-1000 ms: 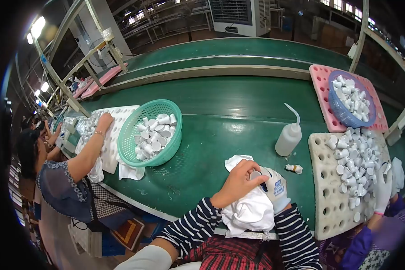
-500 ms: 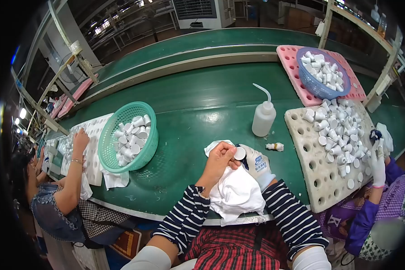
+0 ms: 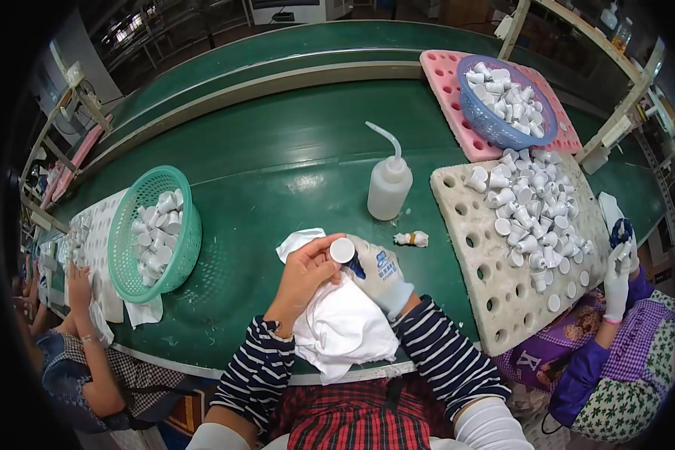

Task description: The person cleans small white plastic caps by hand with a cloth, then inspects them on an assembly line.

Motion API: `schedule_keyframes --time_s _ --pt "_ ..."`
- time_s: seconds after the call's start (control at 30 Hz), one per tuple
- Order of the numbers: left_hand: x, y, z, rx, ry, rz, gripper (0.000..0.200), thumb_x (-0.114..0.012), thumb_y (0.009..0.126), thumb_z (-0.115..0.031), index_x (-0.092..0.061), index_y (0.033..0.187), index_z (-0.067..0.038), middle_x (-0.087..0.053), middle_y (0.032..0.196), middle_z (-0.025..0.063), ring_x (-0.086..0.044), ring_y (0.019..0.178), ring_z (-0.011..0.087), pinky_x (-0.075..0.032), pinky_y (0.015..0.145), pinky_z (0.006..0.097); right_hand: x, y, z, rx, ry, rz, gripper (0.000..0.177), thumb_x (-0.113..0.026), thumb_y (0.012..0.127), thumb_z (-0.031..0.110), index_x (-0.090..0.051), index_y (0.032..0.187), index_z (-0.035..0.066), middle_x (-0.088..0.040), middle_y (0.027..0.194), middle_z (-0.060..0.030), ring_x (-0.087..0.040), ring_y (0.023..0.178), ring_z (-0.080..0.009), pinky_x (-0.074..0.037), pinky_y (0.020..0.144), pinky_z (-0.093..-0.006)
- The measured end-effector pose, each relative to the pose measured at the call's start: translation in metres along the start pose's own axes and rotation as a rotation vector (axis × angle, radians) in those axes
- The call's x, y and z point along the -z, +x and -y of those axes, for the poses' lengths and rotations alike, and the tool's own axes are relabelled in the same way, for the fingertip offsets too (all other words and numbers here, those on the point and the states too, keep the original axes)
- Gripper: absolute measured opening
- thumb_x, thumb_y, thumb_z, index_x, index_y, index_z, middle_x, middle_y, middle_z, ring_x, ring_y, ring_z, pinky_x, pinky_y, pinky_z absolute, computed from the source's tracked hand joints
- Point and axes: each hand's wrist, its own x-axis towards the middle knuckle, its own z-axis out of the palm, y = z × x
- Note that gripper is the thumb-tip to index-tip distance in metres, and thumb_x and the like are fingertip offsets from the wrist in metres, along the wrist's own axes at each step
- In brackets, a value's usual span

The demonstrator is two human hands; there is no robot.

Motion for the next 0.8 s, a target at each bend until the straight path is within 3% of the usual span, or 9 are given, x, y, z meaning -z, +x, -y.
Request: schedule_keyframes --time_s 0.2,0.4,0.53,0.6,0.7,0.8 --pt "-0.003 0.003 -0.003 0.022 0.061 -0.012 0.046 -0.062 0.081 0.003 -0.051 0.126 0.007 -0.06 0.092 0.0032 -0.055 0.073 0.0072 -0.047 0.062 0.0192 0.008 0.0 0.006 -0.029 -0.039 0.072 0.045 -0.061 0.08 0.019 -0.051 0.121 0.002 -0.063 0.105 -0.0182 -0.062 0.092 -0.0365 -0.049 0.077 -0.0415" --pt "-0.015 0.002 0.006 -0.074 0.021 -0.115 0.028 -0.067 0.08 0.004 -0.059 0.107 0.002 -0.06 0.093 0.0012 -0.052 0.074 0.0034 -0.044 0.062 0.0165 0.002 0.001 0.003 0.015 -0.092 0.066 0.043 -0.061 0.081 0.022 -0.052 0.12 0.007 -0.064 0.101 -0.0156 -0.062 0.087 -0.0344 -0.05 0.073 -0.0417" --pt "-0.017 0.001 0.008 -0.124 0.131 -0.227 0.013 -0.066 0.084 -0.002 -0.058 0.095 -0.001 -0.057 0.081 -0.0009 -0.048 0.063 0.0016 -0.039 0.054 0.0157 -0.001 0.0 0.001 0.055 -0.224 0.133 0.041 -0.06 0.082 0.024 -0.051 0.12 0.011 -0.063 0.096 -0.0142 -0.063 0.085 -0.0323 -0.05 0.07 -0.0424" --pt "-0.014 0.001 0.012 -0.075 0.117 -0.355 0.009 -0.065 0.086 -0.005 -0.057 0.091 -0.003 -0.054 0.074 -0.0025 -0.045 0.058 0.0011 -0.036 0.05 0.0162 0.001 -0.001 0.006 0.038 -0.164 0.136 0.043 -0.062 0.081 0.023 -0.053 0.121 0.008 -0.063 0.104 -0.016 -0.063 0.093 -0.0331 -0.05 0.077 -0.0401" --pt "-0.001 0.006 0.014 -0.22 -0.061 -0.618 0.009 -0.062 0.09 -0.009 -0.055 0.086 -0.004 -0.048 0.067 -0.0048 -0.041 0.053 0.0004 -0.031 0.046 0.0172 0.0 0.002 0.006 -0.004 0.131 0.029 0.043 -0.063 0.083 0.02 -0.053 0.122 0.006 -0.063 0.111 -0.0162 -0.063 0.099 -0.0306 -0.049 0.084 -0.0364" --pt "0.004 0.008 0.009 -0.397 0.189 -0.683 0.01 -0.061 0.091 -0.009 -0.054 0.085 -0.004 -0.046 0.065 -0.0056 -0.042 0.054 0.0007 -0.032 0.048 0.0167 0.003 0.002 0.001 -0.102 0.341 -0.026 0.042 -0.063 0.086 0.016 -0.053 0.124 0.003 -0.064 0.114 -0.0126 -0.063 0.103 -0.0215 -0.047 0.09 -0.0318"
